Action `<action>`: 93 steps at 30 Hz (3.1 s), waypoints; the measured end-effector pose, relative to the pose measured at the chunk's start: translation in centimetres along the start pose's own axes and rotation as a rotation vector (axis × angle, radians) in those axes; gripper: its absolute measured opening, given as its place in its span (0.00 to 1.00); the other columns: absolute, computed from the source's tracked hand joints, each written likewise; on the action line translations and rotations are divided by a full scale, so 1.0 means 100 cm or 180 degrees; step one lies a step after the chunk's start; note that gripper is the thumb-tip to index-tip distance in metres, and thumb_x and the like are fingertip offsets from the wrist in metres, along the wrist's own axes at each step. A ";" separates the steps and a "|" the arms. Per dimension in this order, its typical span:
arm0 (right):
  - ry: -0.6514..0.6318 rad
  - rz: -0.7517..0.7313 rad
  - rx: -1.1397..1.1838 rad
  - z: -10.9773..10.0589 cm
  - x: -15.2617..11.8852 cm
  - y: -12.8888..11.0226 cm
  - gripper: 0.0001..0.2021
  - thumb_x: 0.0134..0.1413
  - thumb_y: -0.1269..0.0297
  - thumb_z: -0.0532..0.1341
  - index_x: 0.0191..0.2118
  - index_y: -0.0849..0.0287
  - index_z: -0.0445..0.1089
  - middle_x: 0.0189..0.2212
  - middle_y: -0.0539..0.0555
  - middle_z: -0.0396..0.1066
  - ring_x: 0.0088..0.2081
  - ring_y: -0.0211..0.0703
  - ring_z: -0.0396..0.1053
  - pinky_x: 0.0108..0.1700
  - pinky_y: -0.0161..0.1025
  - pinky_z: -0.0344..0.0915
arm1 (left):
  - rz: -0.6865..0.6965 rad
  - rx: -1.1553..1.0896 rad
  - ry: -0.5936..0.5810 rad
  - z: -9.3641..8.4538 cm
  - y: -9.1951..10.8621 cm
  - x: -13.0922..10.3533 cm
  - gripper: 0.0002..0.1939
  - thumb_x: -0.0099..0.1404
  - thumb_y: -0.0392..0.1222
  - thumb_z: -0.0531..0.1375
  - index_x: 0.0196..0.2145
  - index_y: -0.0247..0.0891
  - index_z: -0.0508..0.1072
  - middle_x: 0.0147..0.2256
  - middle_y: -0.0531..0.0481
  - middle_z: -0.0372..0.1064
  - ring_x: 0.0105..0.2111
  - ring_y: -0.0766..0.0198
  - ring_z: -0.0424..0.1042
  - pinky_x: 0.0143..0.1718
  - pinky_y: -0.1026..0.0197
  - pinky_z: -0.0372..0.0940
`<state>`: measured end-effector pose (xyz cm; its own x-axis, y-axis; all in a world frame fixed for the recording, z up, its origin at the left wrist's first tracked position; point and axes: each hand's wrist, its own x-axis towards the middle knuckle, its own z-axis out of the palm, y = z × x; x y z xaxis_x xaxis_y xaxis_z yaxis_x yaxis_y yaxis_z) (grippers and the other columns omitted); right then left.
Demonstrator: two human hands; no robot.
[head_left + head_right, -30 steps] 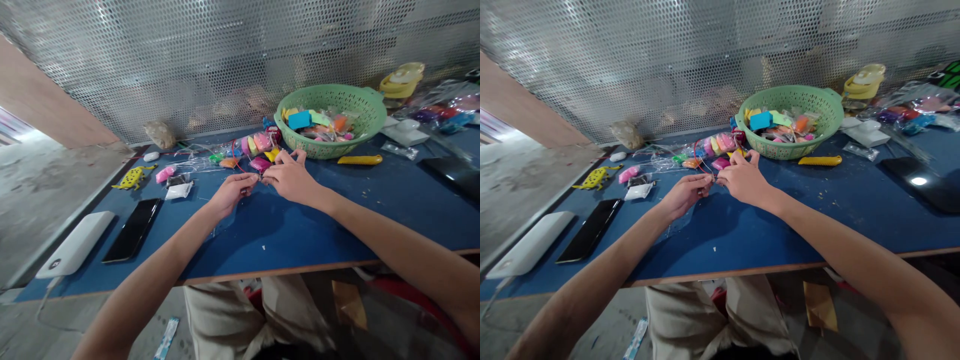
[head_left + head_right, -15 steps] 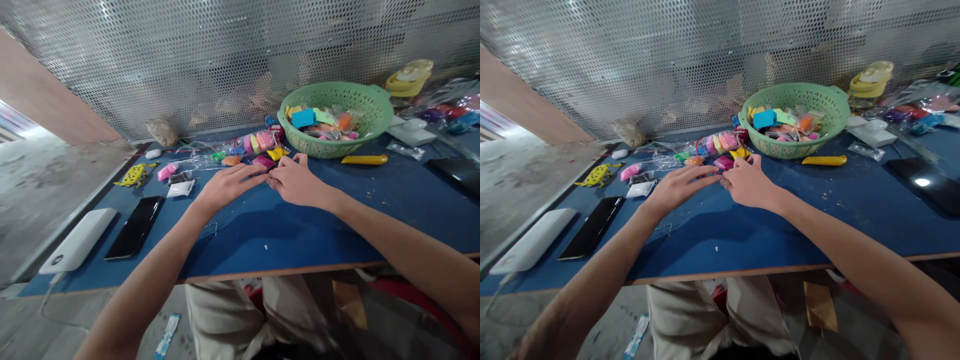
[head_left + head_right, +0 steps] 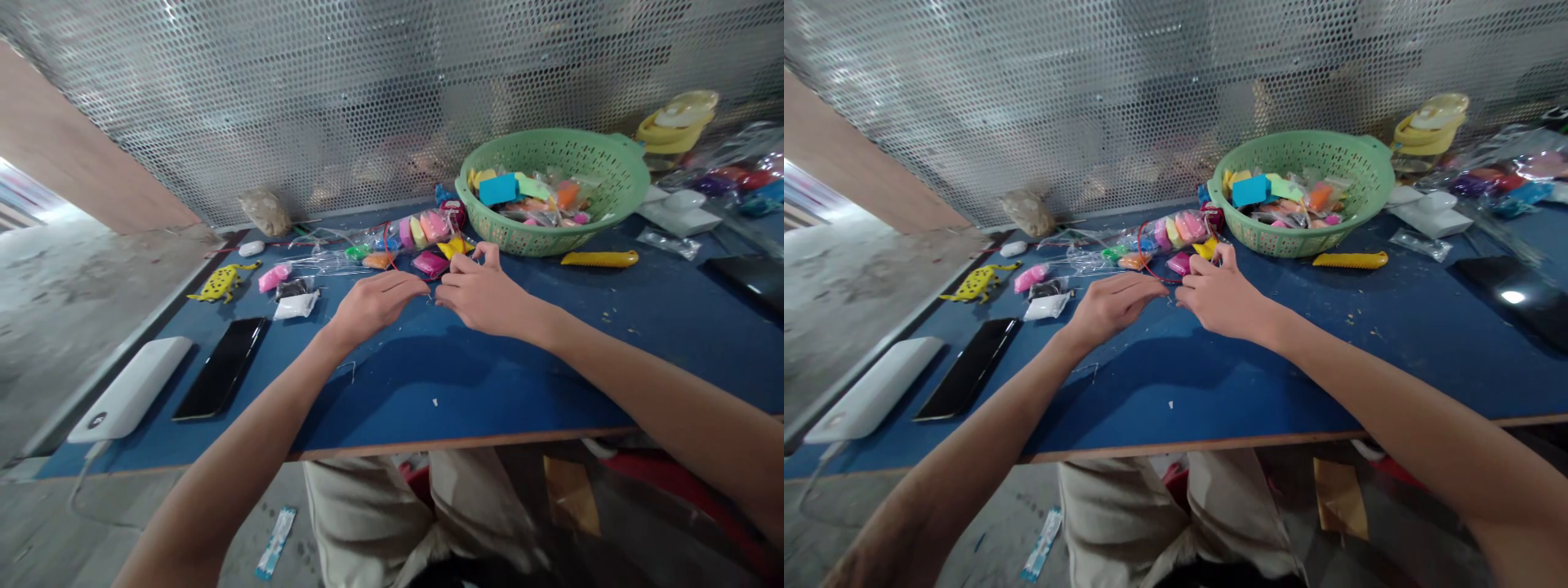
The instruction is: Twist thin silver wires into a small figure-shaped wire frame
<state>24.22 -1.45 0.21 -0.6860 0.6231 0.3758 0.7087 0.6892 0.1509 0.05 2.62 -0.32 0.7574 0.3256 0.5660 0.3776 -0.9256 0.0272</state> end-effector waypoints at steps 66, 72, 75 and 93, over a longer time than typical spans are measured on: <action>-0.2486 -0.0266 0.6019 -0.007 -0.004 0.008 0.15 0.61 0.58 0.61 0.26 0.63 0.69 0.24 0.49 0.62 0.28 0.37 0.58 0.35 0.38 0.54 | -0.1014 -0.3557 -0.0687 -0.015 0.042 0.016 0.05 0.62 0.41 0.69 0.34 0.37 0.81 0.31 0.46 0.75 0.30 0.65 0.71 0.33 0.62 0.65; -0.2200 0.0050 0.5720 -0.003 -0.001 0.018 0.16 0.60 0.57 0.63 0.26 0.62 0.69 0.24 0.48 0.62 0.28 0.35 0.58 0.34 0.36 0.56 | -0.0779 -0.2682 -0.0579 -0.022 0.036 0.016 0.06 0.65 0.41 0.66 0.36 0.36 0.78 0.30 0.48 0.72 0.29 0.67 0.68 0.31 0.64 0.62; -0.1960 0.0137 0.5537 -0.003 0.000 0.020 0.16 0.62 0.57 0.62 0.26 0.62 0.68 0.23 0.48 0.61 0.27 0.34 0.56 0.32 0.36 0.54 | -0.0698 -0.2368 -0.0388 -0.022 0.034 0.015 0.05 0.66 0.40 0.65 0.35 0.36 0.77 0.30 0.48 0.73 0.30 0.67 0.68 0.32 0.64 0.63; 0.0282 0.0938 0.2567 -0.009 0.005 -0.014 0.15 0.64 0.57 0.59 0.29 0.57 0.75 0.21 0.48 0.67 0.26 0.37 0.61 0.36 0.40 0.55 | -0.0404 -0.0116 0.0570 -0.021 0.009 0.010 0.03 0.69 0.40 0.63 0.39 0.40 0.76 0.34 0.51 0.76 0.35 0.64 0.72 0.41 0.58 0.66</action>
<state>23.09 -2.42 0.96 -0.4533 0.8098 0.3725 0.4990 0.5768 -0.6467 0.07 1.69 2.00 0.5971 0.4034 0.6933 0.4419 -0.8868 0.1354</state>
